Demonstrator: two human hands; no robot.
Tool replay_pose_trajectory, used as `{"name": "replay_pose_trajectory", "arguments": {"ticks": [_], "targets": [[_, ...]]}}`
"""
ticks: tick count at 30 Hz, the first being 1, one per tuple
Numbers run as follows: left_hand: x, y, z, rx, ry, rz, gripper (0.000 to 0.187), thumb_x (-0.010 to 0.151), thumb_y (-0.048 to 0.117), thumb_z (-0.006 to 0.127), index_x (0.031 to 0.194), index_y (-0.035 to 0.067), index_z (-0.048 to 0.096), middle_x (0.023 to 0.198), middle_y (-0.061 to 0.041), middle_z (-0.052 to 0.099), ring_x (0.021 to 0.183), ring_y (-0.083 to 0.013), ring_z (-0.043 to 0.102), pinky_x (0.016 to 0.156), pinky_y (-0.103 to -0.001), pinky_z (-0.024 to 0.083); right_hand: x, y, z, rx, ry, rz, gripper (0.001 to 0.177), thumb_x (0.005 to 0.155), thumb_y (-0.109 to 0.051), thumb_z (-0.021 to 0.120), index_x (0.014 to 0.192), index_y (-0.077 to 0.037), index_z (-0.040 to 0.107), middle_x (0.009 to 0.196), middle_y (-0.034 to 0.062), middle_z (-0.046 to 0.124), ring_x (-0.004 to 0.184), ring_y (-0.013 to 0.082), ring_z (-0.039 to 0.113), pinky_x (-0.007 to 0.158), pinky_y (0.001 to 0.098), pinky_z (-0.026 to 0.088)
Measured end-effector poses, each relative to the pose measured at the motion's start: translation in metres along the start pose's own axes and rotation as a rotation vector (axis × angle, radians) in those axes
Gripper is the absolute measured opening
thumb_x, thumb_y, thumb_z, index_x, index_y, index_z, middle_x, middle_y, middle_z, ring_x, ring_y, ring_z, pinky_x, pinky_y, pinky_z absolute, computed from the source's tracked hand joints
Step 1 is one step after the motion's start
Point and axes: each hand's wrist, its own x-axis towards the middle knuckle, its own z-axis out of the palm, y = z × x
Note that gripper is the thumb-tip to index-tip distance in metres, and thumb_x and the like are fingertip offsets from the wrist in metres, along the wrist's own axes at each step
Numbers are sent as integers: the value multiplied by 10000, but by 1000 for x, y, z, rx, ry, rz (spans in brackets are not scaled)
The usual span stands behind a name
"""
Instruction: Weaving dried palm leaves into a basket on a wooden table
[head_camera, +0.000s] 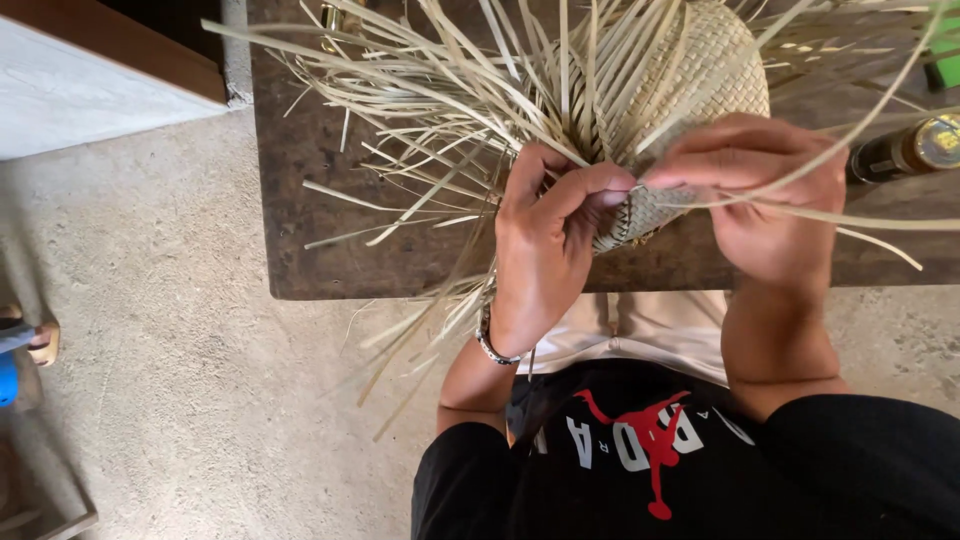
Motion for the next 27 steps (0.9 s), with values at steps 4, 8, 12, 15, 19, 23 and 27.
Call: {"name": "replay_pose_trajectory", "arguments": {"ticks": [4, 8, 12, 15, 19, 23, 27], "targets": [[6, 1, -2, -49, -60, -17, 110, 901, -5, 567, 954, 72, 627, 876, -69, 399, 755, -150, 567, 713, -216, 595, 28, 22, 10, -112, 121, -371, 160, 907, 72, 618, 773, 7, 676, 799, 145, 613, 602, 179, 513, 576, 347, 360], [10, 2, -5, -96, -88, -110, 137, 867, -56, 594, 911, 68, 632, 903, -84, 464, 720, -163, 656, 751, -244, 604, 41, 7, 16, -149, 184, -424, 178, 871, -60, 604, 743, -41, 727, 756, 88, 636, 704, 219, 482, 718, 369, 321], [8, -5, -4, -25, -24, -90, 218, 750, -52, 736, 864, 120, 668, 879, -38, 523, 799, -134, 565, 679, -240, 557, 40, 16, 17, -133, 205, -499, 281, 876, -190, 511, 728, -93, 729, 748, 43, 649, 680, 200, 398, 746, 387, 262], [8, -7, -3, -66, -5, -137, 236, 741, -37, 746, 895, 126, 675, 900, -25, 522, 812, -124, 561, 681, -236, 564, 42, 8, 15, -165, 155, -463, 297, 892, -204, 489, 758, -111, 737, 762, 28, 654, 702, 207, 394, 779, 397, 245], [7, -4, -4, -85, -38, -158, 253, 764, -28, 735, 968, 109, 673, 916, -24, 498, 792, -117, 548, 706, -230, 527, 46, -8, 10, -258, 67, -338, 174, 894, -151, 587, 832, -117, 746, 798, 44, 624, 694, 235, 393, 786, 402, 236], [5, -6, 2, -95, -3, -146, 254, 722, -27, 740, 916, 124, 676, 892, -17, 506, 779, -103, 529, 689, -221, 462, 18, 8, 10, -288, 74, -165, 119, 840, -115, 798, 815, -51, 700, 779, 83, 624, 713, 180, 544, 820, 371, 313], [6, -10, 7, -170, 93, -99, 191, 699, -39, 696, 795, 106, 619, 812, -18, 505, 742, -120, 503, 674, -252, 428, 3, 3, 7, -296, 100, -85, 79, 859, -90, 717, 931, -64, 698, 866, 72, 645, 808, 203, 568, 879, 361, 305]]}}
